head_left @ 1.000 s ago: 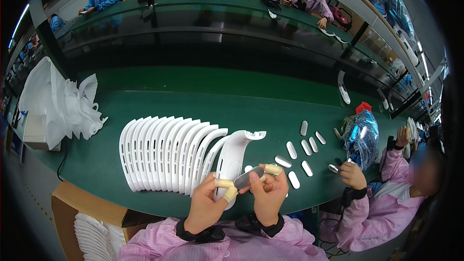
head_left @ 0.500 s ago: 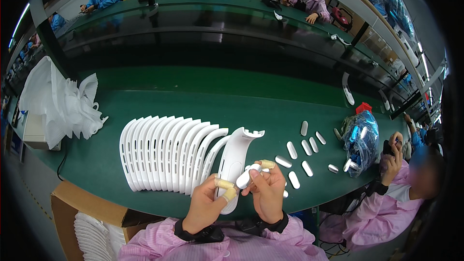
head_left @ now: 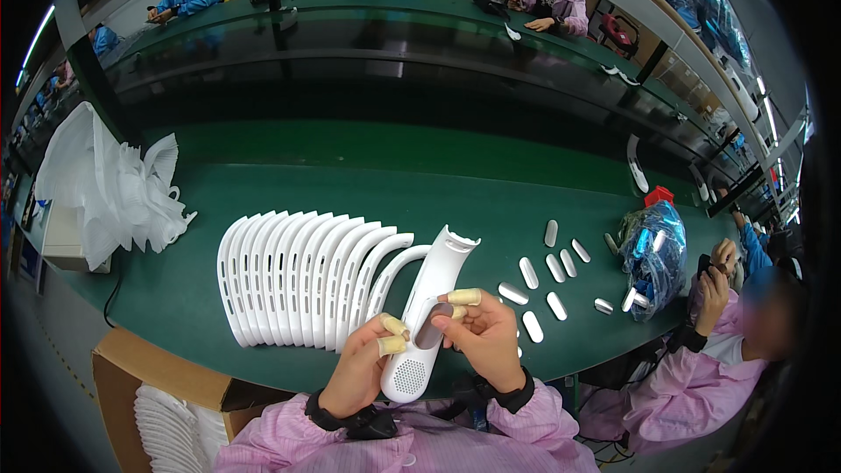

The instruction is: The recorder is assembling small white plastic components by fitting internal parts and covers together at a factory workbench.

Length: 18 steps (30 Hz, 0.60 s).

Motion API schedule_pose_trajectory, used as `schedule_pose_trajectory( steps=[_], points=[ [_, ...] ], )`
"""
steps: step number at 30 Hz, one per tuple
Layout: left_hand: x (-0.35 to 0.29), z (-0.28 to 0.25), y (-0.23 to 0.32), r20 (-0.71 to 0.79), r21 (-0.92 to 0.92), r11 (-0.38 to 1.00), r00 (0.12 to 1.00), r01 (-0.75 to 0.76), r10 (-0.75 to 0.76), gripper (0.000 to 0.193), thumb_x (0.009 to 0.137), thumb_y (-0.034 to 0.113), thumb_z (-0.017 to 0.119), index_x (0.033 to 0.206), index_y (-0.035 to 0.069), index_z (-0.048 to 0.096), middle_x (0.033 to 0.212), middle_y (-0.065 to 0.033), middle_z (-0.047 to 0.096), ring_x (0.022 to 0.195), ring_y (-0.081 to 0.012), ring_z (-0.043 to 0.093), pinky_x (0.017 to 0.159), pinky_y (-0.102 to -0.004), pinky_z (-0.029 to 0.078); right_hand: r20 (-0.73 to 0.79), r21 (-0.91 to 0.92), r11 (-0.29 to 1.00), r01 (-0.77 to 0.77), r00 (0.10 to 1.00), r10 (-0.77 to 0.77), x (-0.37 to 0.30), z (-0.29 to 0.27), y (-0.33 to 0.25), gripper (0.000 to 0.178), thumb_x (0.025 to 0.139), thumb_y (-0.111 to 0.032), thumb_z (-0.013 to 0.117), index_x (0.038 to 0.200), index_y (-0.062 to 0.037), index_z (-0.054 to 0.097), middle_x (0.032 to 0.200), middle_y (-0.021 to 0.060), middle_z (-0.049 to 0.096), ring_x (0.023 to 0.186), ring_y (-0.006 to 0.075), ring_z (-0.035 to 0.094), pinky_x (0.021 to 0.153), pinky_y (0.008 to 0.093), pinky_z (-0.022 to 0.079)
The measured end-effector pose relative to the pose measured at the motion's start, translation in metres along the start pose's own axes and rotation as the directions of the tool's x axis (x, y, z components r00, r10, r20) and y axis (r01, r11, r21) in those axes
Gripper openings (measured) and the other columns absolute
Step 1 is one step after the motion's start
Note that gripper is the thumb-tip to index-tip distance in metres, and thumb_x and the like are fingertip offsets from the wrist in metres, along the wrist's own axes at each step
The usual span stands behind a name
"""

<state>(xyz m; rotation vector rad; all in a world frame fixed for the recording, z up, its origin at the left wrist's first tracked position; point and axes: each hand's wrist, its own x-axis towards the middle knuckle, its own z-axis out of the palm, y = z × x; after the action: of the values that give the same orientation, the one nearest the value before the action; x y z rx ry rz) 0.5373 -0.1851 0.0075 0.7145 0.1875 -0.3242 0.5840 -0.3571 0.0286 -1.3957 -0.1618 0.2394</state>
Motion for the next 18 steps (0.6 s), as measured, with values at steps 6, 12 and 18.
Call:
schedule_pose_trajectory(
  steps=[6,12,18],
  points=[
    [0.002,-0.001,-0.006,0.081,0.101,0.992,0.994,-0.08,0.072,0.024,0.08,-0.008,0.058,0.098,0.004,0.049,0.095,-0.0039,0.054,0.087,-0.0081,0.055,0.077,-0.0218,0.046,0.102,-0.566,0.775,0.281,0.957,-0.273,0.0,0.002,0.0,0.022,0.075,-0.002,0.073,0.095,-0.0043,0.065,0.086,0.0016,0.061,0.075,0.0084,0.055,0.057,0.0212,0.042],
    [0.004,0.001,-0.014,0.065,0.3,0.942,0.989,-0.148,0.135,0.023,0.082,-0.011,0.058,0.095,0.004,0.046,0.093,-0.0028,0.051,0.084,-0.0067,0.054,0.071,-0.02,0.046,-0.213,-0.242,0.95,0.195,0.945,-0.248,0.006,0.01,0.004,0.032,0.072,-0.002,0.074,0.102,-0.0004,0.06,0.108,0.0072,0.055,0.094,0.0137,0.056,0.065,0.0253,0.049],
    [0.004,-0.005,-0.017,0.201,0.477,0.853,0.971,-0.211,0.127,0.021,0.084,-0.008,0.057,0.095,0.004,0.046,0.094,-0.0029,0.052,0.086,-0.0075,0.052,0.075,-0.0222,0.044,0.114,0.163,0.974,-0.159,0.983,0.142,0.006,-0.027,0.016,0.033,0.077,-0.003,0.072,0.107,0.0006,0.059,0.092,0.006,0.066,0.081,0.0115,0.061,0.063,0.0206,0.048]
  ],
)
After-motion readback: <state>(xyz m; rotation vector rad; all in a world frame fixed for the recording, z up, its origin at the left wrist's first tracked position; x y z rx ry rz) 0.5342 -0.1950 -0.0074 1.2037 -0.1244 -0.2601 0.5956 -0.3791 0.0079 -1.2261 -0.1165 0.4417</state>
